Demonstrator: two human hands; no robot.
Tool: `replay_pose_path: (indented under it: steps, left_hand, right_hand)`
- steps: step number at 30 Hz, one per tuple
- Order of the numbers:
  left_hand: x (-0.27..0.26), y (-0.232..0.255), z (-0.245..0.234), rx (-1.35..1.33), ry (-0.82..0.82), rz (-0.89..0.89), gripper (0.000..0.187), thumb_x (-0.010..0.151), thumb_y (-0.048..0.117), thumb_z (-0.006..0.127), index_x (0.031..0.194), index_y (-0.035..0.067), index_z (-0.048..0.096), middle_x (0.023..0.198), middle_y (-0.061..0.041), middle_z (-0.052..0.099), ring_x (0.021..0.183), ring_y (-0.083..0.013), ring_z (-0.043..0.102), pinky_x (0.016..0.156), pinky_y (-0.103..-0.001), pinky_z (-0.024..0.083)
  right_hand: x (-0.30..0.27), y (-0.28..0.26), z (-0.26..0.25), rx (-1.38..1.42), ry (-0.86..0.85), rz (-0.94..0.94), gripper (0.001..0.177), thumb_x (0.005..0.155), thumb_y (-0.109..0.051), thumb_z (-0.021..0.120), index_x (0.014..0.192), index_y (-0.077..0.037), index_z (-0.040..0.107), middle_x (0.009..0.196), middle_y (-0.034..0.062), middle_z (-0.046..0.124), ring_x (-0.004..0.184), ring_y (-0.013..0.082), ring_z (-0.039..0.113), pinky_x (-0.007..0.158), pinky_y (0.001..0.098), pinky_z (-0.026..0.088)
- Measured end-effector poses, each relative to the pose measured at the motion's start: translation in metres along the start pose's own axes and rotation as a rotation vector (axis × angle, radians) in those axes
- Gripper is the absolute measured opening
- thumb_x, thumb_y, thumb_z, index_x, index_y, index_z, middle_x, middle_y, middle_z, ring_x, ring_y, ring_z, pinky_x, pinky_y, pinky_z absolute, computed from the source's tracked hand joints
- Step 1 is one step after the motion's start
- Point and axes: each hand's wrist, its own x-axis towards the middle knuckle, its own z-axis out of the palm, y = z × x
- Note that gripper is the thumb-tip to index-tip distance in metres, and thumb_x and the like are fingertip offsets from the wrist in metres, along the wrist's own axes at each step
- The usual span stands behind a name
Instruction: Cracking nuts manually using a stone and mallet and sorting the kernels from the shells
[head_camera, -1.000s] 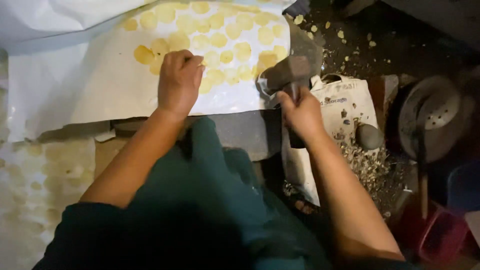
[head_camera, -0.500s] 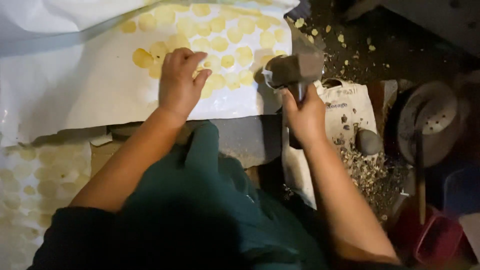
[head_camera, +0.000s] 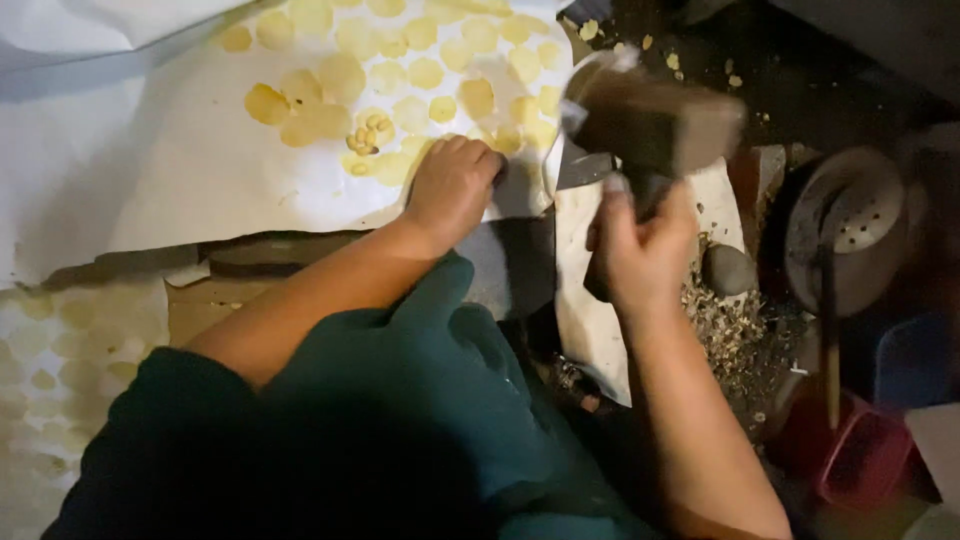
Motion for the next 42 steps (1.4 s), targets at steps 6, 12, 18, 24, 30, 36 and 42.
replay_pose_path:
  steps: [6,12,18,24,30,36,42]
  left_hand:
    - [0.005,-0.002,-0.030,-0.008,0.043,-0.036,0.012,0.092,0.017,0.071,0.104,0.015,0.071,0.094,-0.007,0.065,0.093,-0.0280,0.065,0.079,-0.040,0.049]
    - [-0.024,-0.065,-0.107,0.105,0.121,-0.192,0.032,0.090,0.013,0.083,0.119,0.006,0.071,0.108,-0.012,0.058,0.104,-0.0343,0.060,0.089,-0.045,0.049]
    - [-0.032,-0.079,-0.091,0.023,0.178,-0.212,0.023,0.091,0.005,0.078,0.113,0.006,0.071,0.103,-0.010,0.059,0.099,-0.0322,0.061,0.088,-0.041,0.051]
    - [-0.016,-0.069,-0.105,-0.114,0.255,-0.261,0.023,0.086,-0.012,0.075,0.099,0.001,0.062,0.103,-0.015,0.054,0.092,-0.0362,0.054,0.079,-0.046,0.044]
    - [-0.020,-0.029,-0.072,0.134,0.085,-0.080,0.016,0.085,0.014,0.080,0.093,0.017,0.067,0.092,-0.005,0.060,0.093,-0.0303,0.063,0.079,-0.044,0.049]
    - [-0.023,-0.001,-0.036,0.009,0.065,-0.154,0.003,0.088,0.023,0.071,0.088,0.021,0.068,0.100,0.001,0.061,0.096,-0.0239,0.059,0.080,-0.037,0.046]
    - [-0.027,-0.032,-0.057,0.075,0.136,-0.202,0.008,0.099,0.021,0.071,0.103,0.016,0.065,0.103,-0.005,0.059,0.103,-0.0278,0.060,0.087,-0.038,0.048]
  right_hand:
    - [-0.038,0.030,0.081,-0.434,0.002,0.130,0.040,0.092,-0.030,0.074,0.111,0.005,0.067,0.090,0.0360,0.071,0.093,0.0578,0.068,0.082,0.0694,0.052]
    - [-0.032,0.016,0.078,-0.338,-0.333,0.198,0.056,0.094,-0.034,0.071,0.129,0.002,0.046,0.110,0.0411,0.066,0.105,0.0607,0.064,0.085,0.0693,0.052]
    - [0.001,-0.009,0.058,-0.204,-0.180,0.017,0.040,0.095,-0.021,0.075,0.123,0.002,0.058,0.099,0.0345,0.070,0.098,0.0557,0.067,0.073,0.0653,0.052]
    - [-0.024,0.069,0.100,-0.344,-0.213,0.230,0.037,0.090,-0.029,0.065,0.114,-0.002,0.060,0.097,0.0238,0.072,0.086,0.0432,0.070,0.069,0.0529,0.053]
    - [0.000,0.008,0.076,-0.360,-0.334,0.118,0.050,0.095,-0.038,0.073,0.115,0.006,0.059,0.097,0.0376,0.069,0.097,0.0591,0.066,0.076,0.0660,0.052]
    - [-0.017,-0.065,0.024,0.040,0.009,-0.178,0.023,0.099,-0.009,0.059,0.077,-0.006,0.061,0.053,0.0116,0.061,0.047,0.0260,0.066,0.047,0.0313,0.048]
    - [-0.048,0.023,0.116,-0.606,-0.272,-0.019,0.049,0.090,-0.038,0.075,0.105,0.005,0.055,0.081,0.0340,0.068,0.080,0.0521,0.072,0.068,0.0614,0.058]
